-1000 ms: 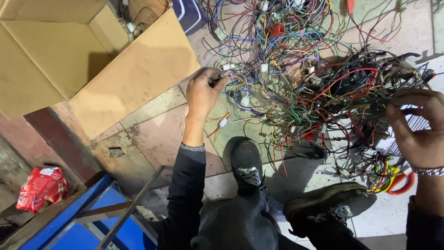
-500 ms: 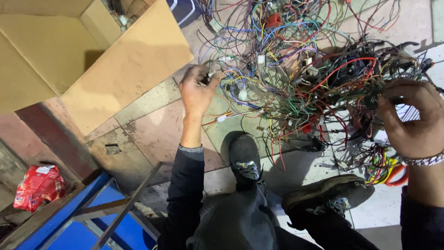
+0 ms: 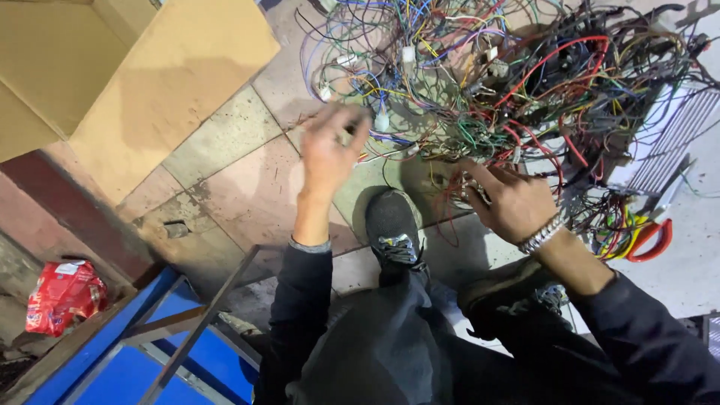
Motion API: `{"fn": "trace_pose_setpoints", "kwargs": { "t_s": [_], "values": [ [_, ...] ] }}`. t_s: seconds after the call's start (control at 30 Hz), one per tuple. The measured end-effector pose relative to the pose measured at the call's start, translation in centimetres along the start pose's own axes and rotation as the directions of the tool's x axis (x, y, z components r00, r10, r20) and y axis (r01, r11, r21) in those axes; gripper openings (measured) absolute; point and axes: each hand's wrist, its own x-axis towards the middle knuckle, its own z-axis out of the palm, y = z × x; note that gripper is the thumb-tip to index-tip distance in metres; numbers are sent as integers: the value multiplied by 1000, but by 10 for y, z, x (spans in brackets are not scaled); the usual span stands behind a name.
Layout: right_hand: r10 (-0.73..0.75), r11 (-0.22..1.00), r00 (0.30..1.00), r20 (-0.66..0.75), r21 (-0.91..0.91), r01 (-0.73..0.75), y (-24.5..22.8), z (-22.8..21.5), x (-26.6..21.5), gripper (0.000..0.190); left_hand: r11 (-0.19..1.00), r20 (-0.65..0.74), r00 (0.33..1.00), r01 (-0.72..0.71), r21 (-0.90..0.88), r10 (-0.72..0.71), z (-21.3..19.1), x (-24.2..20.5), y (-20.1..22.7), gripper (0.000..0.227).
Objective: The person sorts through a tangled pile of multicolored wires on the floor, using shears to cut individual wires and connectors. They occasionally place cut pieces into a cardboard box and continue trimming the bundle.
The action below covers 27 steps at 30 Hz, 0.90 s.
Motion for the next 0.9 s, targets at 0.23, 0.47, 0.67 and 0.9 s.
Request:
{"fn": "trace_pose_setpoints", "kwargs": {
  "t_s": [0.23, 0.47, 0.67, 0.9],
  "values": [
    [325, 935, 825, 463, -287, -207, 6, 14, -21, 46, 984, 412, 894, -163, -72, 178, 26, -41, 25, 24],
    [278, 930, 879, 388, -336, -147, 11, 18, -35, 39, 986, 389, 906, -158, -51, 165, 51, -50, 21, 20],
    [281, 941, 875, 395, -292, -170, 18, 18, -44, 40, 997, 375, 924, -59, -50, 73, 55, -50, 23, 25],
    [291, 946, 866, 406, -257, -197, 14, 13, -44, 44, 995, 422, 902, -96, -9, 91, 56, -55, 23, 42]
  ]
}}
